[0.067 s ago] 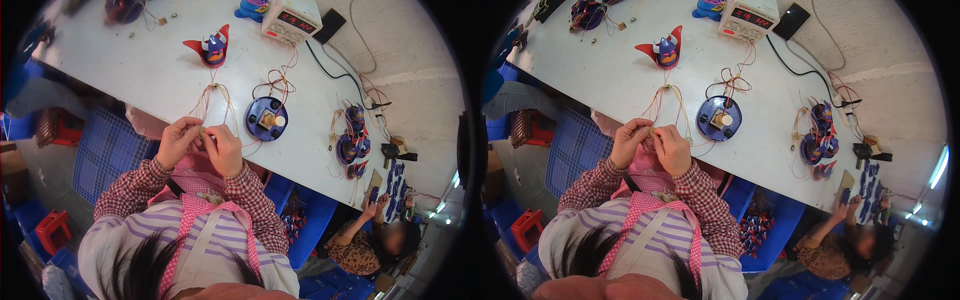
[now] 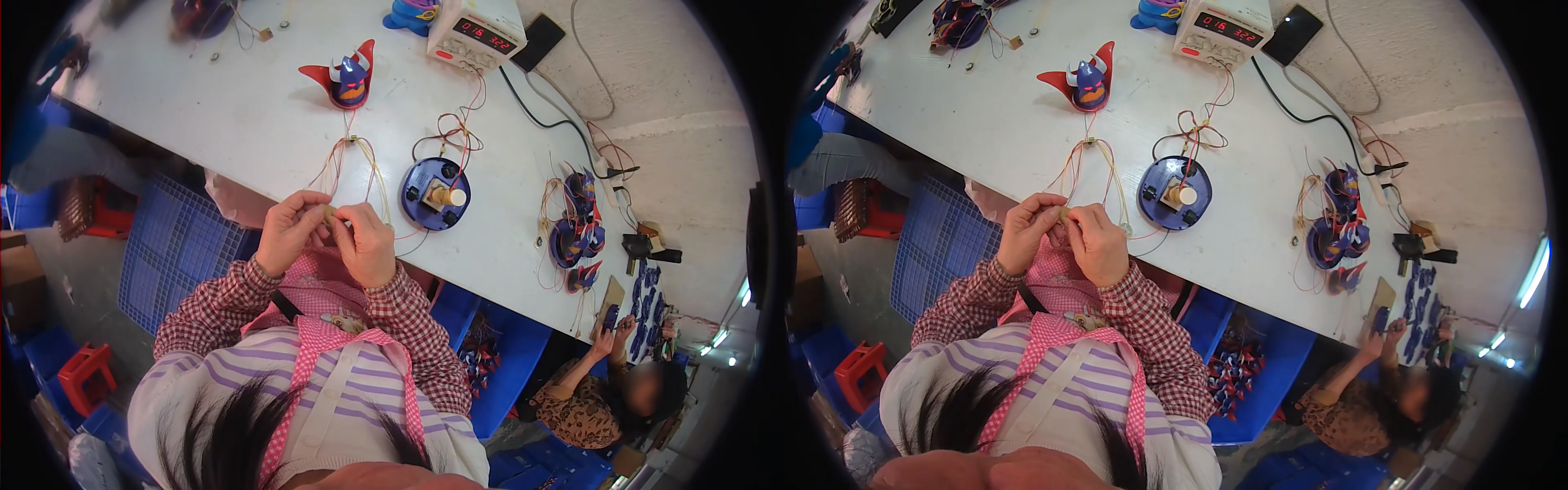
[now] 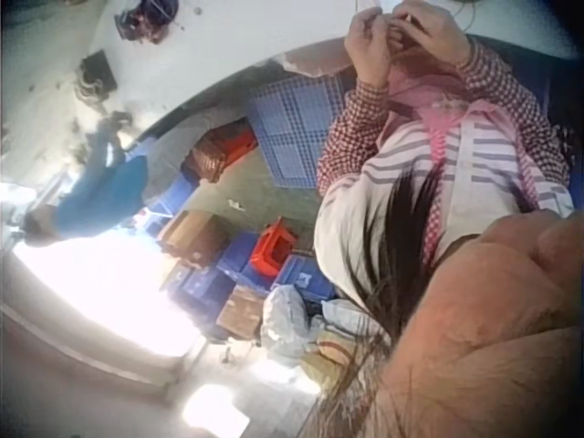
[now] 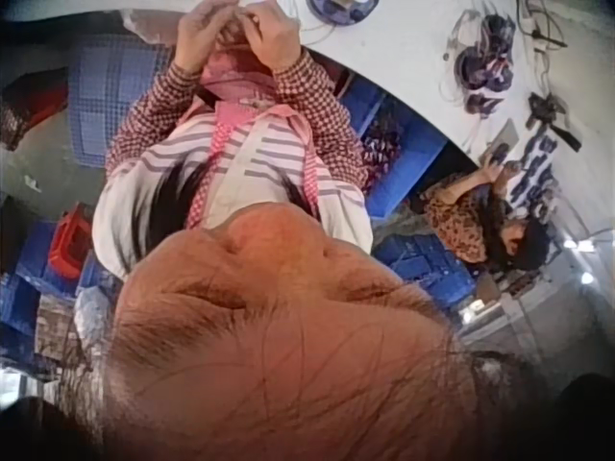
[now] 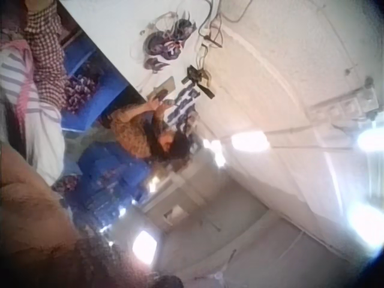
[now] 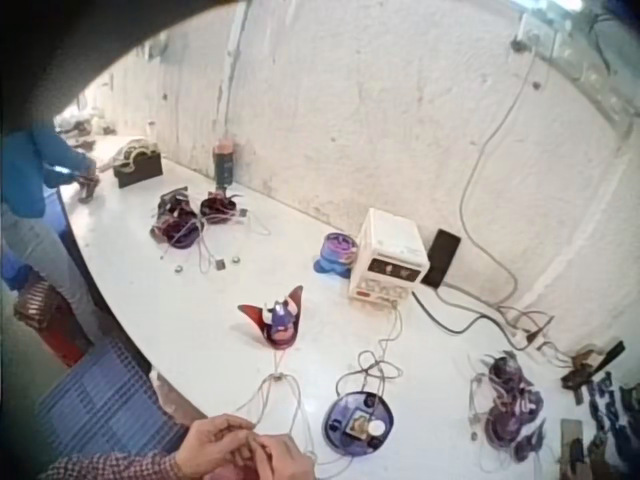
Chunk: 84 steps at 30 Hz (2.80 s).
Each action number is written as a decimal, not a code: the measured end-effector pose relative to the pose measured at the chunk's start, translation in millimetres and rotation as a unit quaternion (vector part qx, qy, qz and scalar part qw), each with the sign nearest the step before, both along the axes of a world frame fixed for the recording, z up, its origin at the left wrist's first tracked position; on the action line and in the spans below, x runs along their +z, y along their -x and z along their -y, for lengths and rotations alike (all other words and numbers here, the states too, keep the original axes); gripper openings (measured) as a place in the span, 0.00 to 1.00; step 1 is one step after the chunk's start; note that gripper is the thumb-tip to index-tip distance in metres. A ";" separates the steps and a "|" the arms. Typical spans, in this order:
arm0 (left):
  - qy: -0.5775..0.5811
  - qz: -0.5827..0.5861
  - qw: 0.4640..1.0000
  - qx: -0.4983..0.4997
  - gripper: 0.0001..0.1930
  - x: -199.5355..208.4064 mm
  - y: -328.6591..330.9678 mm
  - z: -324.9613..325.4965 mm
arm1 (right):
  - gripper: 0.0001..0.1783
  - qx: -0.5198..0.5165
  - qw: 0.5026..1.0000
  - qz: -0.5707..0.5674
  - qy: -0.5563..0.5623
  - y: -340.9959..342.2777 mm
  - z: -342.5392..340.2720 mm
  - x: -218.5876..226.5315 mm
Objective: Assembling small electronic toys by connecting wires and components at a workbench.
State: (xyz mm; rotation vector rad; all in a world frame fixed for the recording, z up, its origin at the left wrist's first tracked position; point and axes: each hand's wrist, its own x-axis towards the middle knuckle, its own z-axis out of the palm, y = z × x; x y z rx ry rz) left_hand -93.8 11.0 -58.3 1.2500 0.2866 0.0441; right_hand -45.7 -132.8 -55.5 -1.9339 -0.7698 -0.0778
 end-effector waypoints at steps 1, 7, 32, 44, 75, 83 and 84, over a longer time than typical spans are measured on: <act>0.002 -0.001 1.000 0.001 0.11 -0.1 0.2 -0.3 | 0.09 -0.001 1.000 0.001 -0.002 0.2 -0.5 -0.4; 0.013 -0.001 1.000 0.015 0.11 -1.2 1.2 -0.9 | 0.09 -0.002 1.000 0.006 -0.007 1.0 -3.9 -0.7; -0.131 -0.021 0.991 0.005 0.11 -2.2 5.5 -1.8 | 0.10 -0.027 0.999 0.043 0.007 9.6 -5.7 -12.8; -0.617 0.299 0.710 -0.164 0.55 13.9 -111.0 48.3 | 0.19 -0.187 0.979 -0.070 -0.051 -45.1 90.5 42.9; -0.659 0.055 0.741 0.114 0.36 -7.6 -175.3 -58.0 | 0.24 -0.060 0.979 0.162 0.108 -85.8 -13.1 19.9; -0.580 0.025 0.813 0.048 0.30 8.1 -174.1 -54.0 | 0.14 -0.072 0.980 0.154 0.107 -86.3 -32.5 -3.2; -0.578 0.029 0.814 0.045 0.30 11.8 -171.8 -52.4 | 0.13 -0.075 0.986 0.129 0.071 -83.9 -24.2 5.1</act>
